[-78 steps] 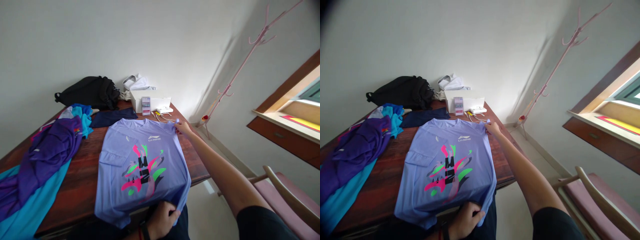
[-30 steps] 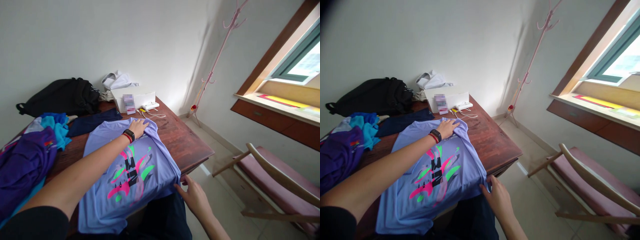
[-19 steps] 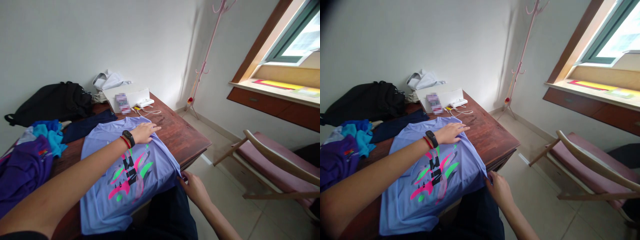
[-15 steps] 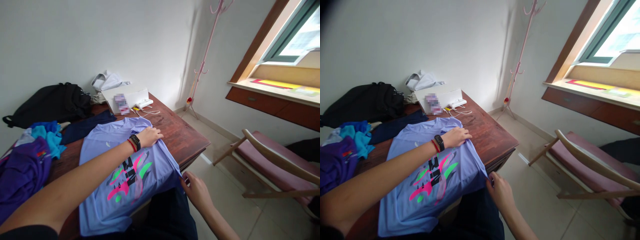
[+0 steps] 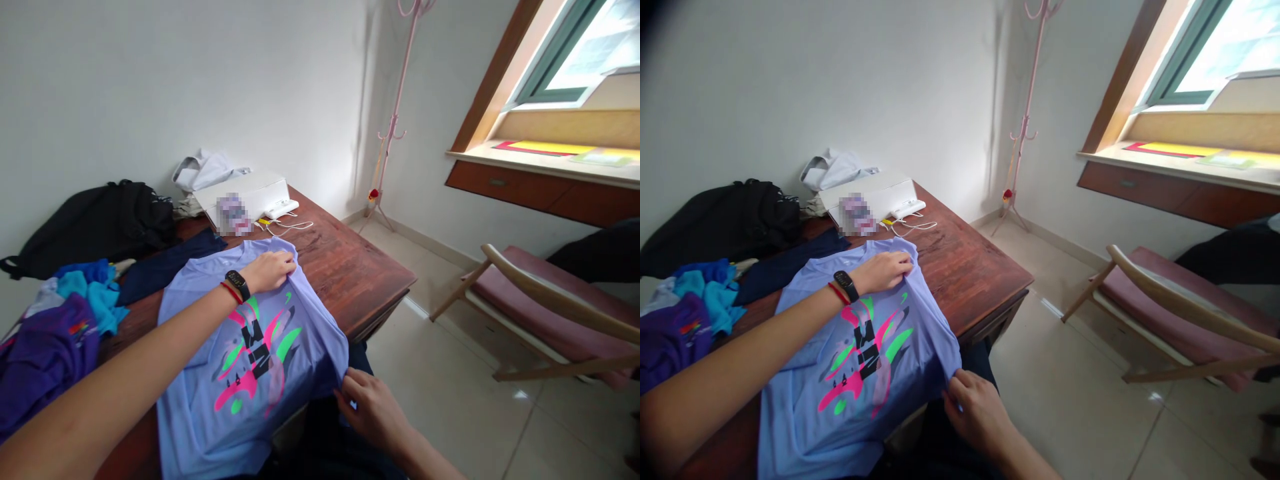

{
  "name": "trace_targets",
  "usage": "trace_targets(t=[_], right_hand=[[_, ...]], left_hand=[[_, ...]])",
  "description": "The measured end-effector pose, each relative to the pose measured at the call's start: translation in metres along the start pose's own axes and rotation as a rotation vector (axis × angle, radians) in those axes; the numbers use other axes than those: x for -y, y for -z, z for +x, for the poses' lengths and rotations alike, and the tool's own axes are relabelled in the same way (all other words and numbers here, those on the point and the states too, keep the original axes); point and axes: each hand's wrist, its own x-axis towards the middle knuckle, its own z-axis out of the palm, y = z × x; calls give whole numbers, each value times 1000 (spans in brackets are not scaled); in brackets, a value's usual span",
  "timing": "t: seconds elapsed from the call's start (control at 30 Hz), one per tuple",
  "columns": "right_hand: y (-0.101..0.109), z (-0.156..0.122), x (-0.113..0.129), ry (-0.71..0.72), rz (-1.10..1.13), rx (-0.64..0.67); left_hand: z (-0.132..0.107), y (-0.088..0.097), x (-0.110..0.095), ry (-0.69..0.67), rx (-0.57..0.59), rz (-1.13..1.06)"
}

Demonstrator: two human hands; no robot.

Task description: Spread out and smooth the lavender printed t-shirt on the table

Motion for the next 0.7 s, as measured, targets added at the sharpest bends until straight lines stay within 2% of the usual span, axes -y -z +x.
trace_targets(t=[0.07,0.13,0.27,0.33,0.4,0.5,0.6,0.7], right_hand=[[-3,1,2,5,57,56],[-5,0,1,-34,124,52],[-4,1,-13,-259,232,-208],[-3,2,-22,-356,296,-274],[-4,5,-28,-404,363,-232],[-6,8,-29,-417,460,-160],[-8,11,-27,-394,528,-182],[-7,15,-28,-349,543,-210]], left_hand=[[-4,-6,2,11,19,7],[-9,-12,4,40,38,-3],[-15,-20,6,130,21,-21],[-17,-16,-1,137,-24,-31],[-17,-9,-18,91,-68,-71],[-18,6,-60,-60,-75,-181],[-17,15,-101,-192,-36,-217],[-16,14,-121,-263,-18,-152]])
